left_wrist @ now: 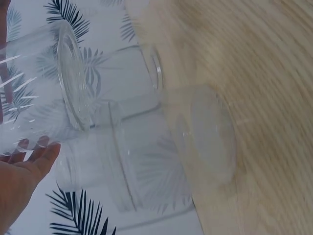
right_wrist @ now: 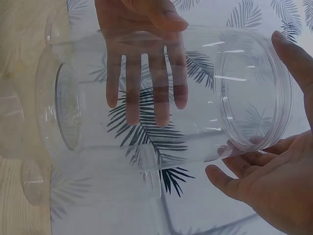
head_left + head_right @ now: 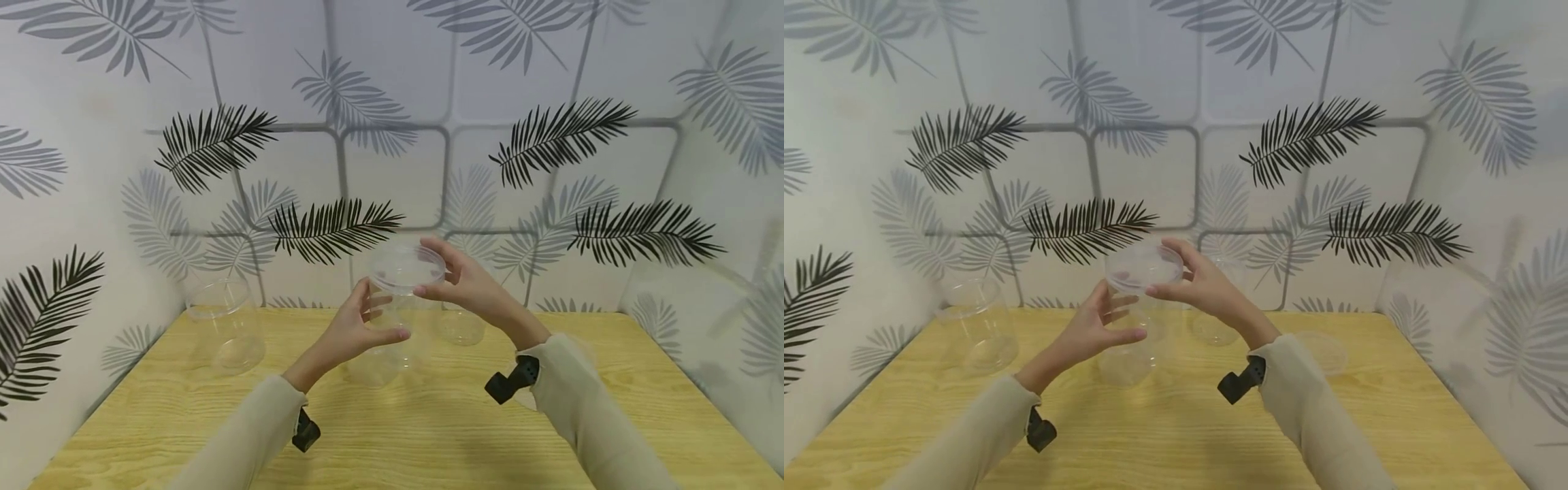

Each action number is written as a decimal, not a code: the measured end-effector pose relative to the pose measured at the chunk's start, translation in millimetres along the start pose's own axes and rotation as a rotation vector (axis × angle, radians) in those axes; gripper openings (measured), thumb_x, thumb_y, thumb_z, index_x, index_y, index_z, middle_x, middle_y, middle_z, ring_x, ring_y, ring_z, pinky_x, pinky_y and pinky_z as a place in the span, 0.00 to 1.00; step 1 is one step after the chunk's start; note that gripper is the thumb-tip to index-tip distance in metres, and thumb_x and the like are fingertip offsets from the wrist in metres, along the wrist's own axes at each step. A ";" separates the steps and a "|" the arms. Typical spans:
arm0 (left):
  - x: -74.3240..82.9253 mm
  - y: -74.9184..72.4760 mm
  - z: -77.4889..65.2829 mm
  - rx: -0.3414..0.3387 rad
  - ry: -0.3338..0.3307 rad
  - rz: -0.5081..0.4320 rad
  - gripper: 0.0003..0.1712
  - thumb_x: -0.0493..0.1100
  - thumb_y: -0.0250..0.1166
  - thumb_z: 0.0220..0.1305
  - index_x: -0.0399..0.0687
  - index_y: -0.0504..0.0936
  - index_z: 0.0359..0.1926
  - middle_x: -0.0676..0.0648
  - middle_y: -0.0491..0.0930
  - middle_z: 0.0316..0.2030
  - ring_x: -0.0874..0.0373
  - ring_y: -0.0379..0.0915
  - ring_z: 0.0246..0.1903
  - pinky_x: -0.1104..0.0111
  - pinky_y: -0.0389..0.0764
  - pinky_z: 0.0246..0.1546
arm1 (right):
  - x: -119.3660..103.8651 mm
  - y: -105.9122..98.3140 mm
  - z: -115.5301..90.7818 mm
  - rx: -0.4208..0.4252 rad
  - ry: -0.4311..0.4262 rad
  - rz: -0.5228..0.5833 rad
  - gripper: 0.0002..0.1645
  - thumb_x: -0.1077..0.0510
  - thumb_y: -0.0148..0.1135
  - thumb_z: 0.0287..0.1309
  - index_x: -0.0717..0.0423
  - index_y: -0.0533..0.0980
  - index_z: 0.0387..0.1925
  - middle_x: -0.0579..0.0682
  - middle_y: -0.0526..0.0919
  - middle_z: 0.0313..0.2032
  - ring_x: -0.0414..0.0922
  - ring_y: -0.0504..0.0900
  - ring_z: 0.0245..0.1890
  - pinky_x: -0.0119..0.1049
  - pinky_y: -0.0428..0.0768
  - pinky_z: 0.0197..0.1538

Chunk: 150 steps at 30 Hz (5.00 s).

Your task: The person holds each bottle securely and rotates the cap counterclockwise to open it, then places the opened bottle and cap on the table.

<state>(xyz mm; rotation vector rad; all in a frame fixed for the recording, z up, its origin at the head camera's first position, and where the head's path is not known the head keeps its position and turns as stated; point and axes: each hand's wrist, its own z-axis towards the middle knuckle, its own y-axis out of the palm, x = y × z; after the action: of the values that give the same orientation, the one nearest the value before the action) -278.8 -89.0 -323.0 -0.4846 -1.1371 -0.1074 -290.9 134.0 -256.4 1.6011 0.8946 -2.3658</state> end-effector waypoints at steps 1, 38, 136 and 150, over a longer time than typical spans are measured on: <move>2.9 3.7 -0.4 -0.008 -0.012 -0.006 0.51 0.43 0.72 0.48 0.58 0.49 0.68 0.50 0.58 0.65 0.50 0.57 0.65 0.49 0.61 0.62 | 1.0 -1.0 -3.0 0.009 0.006 -0.012 0.48 0.50 0.67 0.50 0.43 0.51 0.68 0.51 0.60 0.64 0.54 0.66 0.61 0.45 0.77 0.50; -25.1 52.4 11.4 -0.062 0.000 -0.007 0.51 0.38 0.75 0.41 0.53 0.59 0.66 0.47 0.63 0.64 0.46 0.69 0.56 0.56 0.72 0.55 | 64.4 -21.1 -42.0 0.068 -0.045 -0.082 0.44 0.59 0.67 0.49 0.57 0.57 0.65 0.57 0.65 0.61 0.54 0.66 0.59 0.37 0.72 0.55; -50.8 75.1 27.4 -0.078 -0.012 -0.058 0.54 0.42 0.76 0.41 0.66 0.54 0.66 0.52 0.60 0.65 0.48 0.65 0.60 0.53 0.67 0.59 | 80.6 -51.7 -55.3 -0.126 -0.055 0.177 0.44 0.62 0.56 0.59 0.56 0.44 0.70 0.57 0.47 0.69 0.44 0.60 0.65 0.29 0.73 0.55; -50.2 75.4 25.5 -0.057 -0.017 -0.026 0.48 0.49 0.75 0.43 0.62 0.57 0.63 0.50 0.61 0.63 0.49 0.63 0.61 0.51 0.65 0.60 | 72.0 -27.2 -59.6 0.166 0.013 -0.036 0.43 0.58 0.65 0.52 0.57 0.55 0.66 0.58 0.60 0.64 0.57 0.58 0.66 0.39 0.75 0.55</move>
<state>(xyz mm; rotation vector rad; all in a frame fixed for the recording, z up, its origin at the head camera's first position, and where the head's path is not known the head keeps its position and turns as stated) -297.4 -18.9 -383.1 -0.5222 -1.1593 -0.1596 -285.5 203.3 -324.6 1.6743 0.7523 -2.5166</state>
